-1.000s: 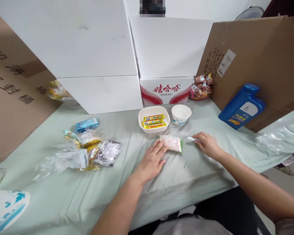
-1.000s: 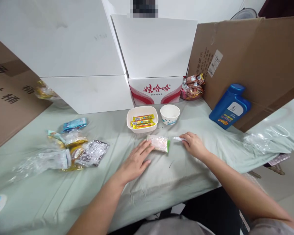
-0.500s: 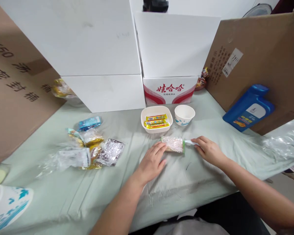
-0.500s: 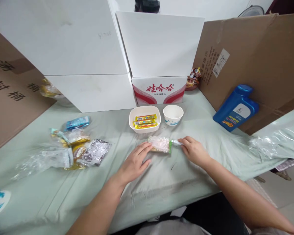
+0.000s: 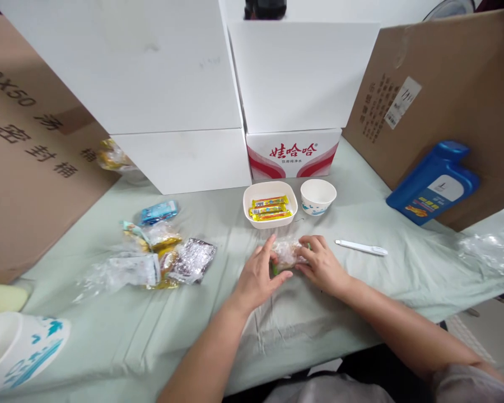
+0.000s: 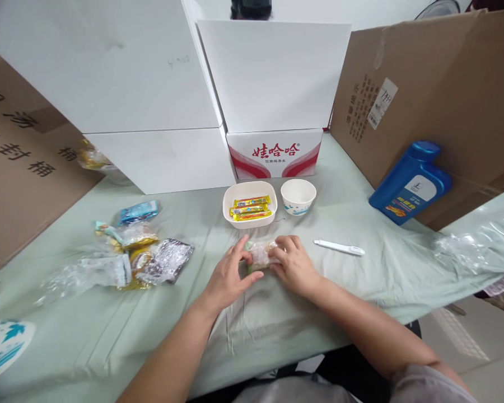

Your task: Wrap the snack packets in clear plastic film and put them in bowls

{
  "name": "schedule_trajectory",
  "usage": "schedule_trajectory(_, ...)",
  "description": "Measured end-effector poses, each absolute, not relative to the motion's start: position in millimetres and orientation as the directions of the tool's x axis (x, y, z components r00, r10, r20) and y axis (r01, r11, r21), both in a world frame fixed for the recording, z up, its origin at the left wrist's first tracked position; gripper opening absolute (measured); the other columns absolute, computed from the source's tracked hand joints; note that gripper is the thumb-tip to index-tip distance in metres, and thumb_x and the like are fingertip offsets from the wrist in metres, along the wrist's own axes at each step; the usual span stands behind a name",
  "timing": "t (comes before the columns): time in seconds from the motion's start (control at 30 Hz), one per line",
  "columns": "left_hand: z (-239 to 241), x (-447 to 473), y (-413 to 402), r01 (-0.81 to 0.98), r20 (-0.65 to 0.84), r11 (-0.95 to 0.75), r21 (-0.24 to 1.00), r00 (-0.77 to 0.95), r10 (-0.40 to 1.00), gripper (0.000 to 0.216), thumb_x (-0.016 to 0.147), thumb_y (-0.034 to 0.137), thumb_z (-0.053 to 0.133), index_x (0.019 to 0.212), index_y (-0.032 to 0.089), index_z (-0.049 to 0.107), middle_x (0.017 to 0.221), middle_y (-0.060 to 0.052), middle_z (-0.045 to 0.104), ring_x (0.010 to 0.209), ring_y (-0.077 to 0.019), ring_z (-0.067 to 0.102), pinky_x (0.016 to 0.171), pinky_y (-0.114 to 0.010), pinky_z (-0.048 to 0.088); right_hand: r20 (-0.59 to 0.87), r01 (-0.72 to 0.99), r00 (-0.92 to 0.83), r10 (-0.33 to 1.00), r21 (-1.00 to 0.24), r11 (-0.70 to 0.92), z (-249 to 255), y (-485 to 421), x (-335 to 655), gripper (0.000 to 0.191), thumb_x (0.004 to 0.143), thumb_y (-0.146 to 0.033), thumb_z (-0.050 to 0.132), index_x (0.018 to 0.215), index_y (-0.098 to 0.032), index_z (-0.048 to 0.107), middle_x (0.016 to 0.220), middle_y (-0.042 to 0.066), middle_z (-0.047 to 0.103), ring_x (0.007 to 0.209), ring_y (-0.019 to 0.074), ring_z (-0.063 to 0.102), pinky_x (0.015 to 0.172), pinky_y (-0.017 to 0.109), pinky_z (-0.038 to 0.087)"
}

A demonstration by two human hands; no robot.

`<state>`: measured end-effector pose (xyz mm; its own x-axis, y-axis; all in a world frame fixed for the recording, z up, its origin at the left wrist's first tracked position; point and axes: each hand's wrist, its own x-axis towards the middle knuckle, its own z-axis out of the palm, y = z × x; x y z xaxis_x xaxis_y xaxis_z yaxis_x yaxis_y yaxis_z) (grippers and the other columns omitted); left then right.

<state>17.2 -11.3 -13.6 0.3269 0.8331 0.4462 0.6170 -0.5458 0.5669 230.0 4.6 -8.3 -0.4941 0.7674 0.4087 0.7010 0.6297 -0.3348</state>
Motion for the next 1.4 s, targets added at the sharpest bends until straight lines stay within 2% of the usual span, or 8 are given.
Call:
schedule_trajectory(0.13,-8.6,15.8,-10.8,0.633,0.41,-0.541,0.554,0.359,0.839,0.017,0.091,0.028,0.054,0.104,0.021,0.064,0.077,-0.003,0.064,0.08,-0.0199,0.059,0.074,-0.033,0.05,0.396,0.629,-0.532,0.749,-0.406,0.662,-3.7,-2.2,228.9,0.004,0.086,-0.017,0.063,0.084,-0.021,0.062,0.115,0.012,0.059,0.109,0.0279,0.051,0.09,0.047,0.05)
schedule_trajectory(0.2,-7.2,15.0,-10.8,0.604,0.417,-0.504,0.618,0.291,0.861,0.018,0.094,0.025,0.048,0.088,0.02,0.064,0.081,-0.005,0.066,0.079,-0.018,0.06,0.073,-0.03,0.049,0.393,0.595,-0.485,0.781,-0.506,0.624,-0.9,-3.0,238.7,0.005,0.088,-0.02,0.06,0.083,-0.022,0.06,0.115,0.011,0.061,0.109,0.0266,0.054,0.09,0.046,0.05)
schedule_trajectory(0.43,-14.7,4.9,-4.1,0.445,0.303,-0.212,0.87,-0.145,0.942,0.013,0.088,0.032,0.052,0.09,0.019,0.056,0.075,0.0,0.062,0.069,-0.0138,0.062,0.066,-0.025,0.049,0.335,0.436,-0.123,0.934,-0.827,0.354,1.5,-0.1,282.7,0.021,0.092,-0.042,0.056,0.084,-0.023,0.053,0.105,0.01,0.068,0.108,0.0249,0.062,0.087,0.04,0.05)
schedule_trajectory(0.6,-21.1,-1.8,2.3,0.563,0.397,-0.199,0.802,-0.255,0.882,0.011,0.073,0.013,0.049,0.081,0.022,0.049,0.079,0.0,0.059,0.075,-0.0155,0.059,0.068,-0.027,0.049,0.3,0.389,0.026,0.953,-0.882,0.267,-10.2,0.6,301.1,0.022,0.089,-0.044,0.057,0.086,-0.024,0.049,0.095,0.007,0.067,0.092,0.0224,0.066,0.082,0.041,0.052)
schedule_trajectory(0.8,-6.5,0.2,-5.8,0.641,0.651,-0.409,0.65,-0.19,0.735,0.029,0.083,0.013,0.045,0.11,0.021,0.051,0.111,-0.009,0.06,0.11,-0.0221,0.056,0.092,-0.039,0.047,0.451,0.615,0.25,0.857,-0.757,0.219,-11.6,1.0,310.6,0.024,0.087,-0.037,0.055,0.106,-0.022,0.052,0.107,0.011,0.061,0.097,0.0255,0.061,0.084,0.047,0.052)
schedule_trajectory(0.97,-4.4,9.1,-8.1,0.734,0.562,-0.495,0.464,0.188,0.806,0.042,0.087,0.028,0.059,0.127,0.02,0.051,0.104,-0.009,0.068,0.109,-0.0281,0.056,0.098,-0.048,0.041,0.57,0.741,-0.128,0.811,-0.488,0.46,14.4,-3.2,297.7,0.037,0.092,-0.037,0.054,0.125,-0.023,0.05,0.117,0.013,0.06,0.108,0.0285,0.059,0.09,0.046,0.05)
schedule_trajectory(1.13,11.1,8.8,-13.0,0.677,0.545,-0.635,0.372,0.394,0.74,0.02,0.09,0.015,0.051,0.09,0.023,0.069,0.082,-0.002,0.07,0.091,-0.0205,0.061,0.097,-0.044,0.041,0.323,0.73,-0.547,0.772,-0.268,0.629,25.7,-5.0,290.4,0.037,0.093,-0.033,0.054,0.128,-0.022,0.055,0.098,0.01,0.068,0.089,0.0271,0.063,0.078,0.043,0.051)
schedule_trajectory(1.4,46.8,6.3,-73.2,0.615,-0.012,-0.648,0.45,0.729,0.684,0.004,0.084,0.024,0.064,0.085,0.023,0.068,0.073,0.0,0.069,0.072,-0.0195,0.065,0.073,-0.034,0.049,-0.028,0.614,-0.763,0.646,-0.346,0.709,41.9,-51.2,302.8,0.019,0.095,-0.023,0.05,0.092,-0.023,0.068,0.077,0.004,0.065,0.077,0.0192,0.061,0.074,0.034,0.046)
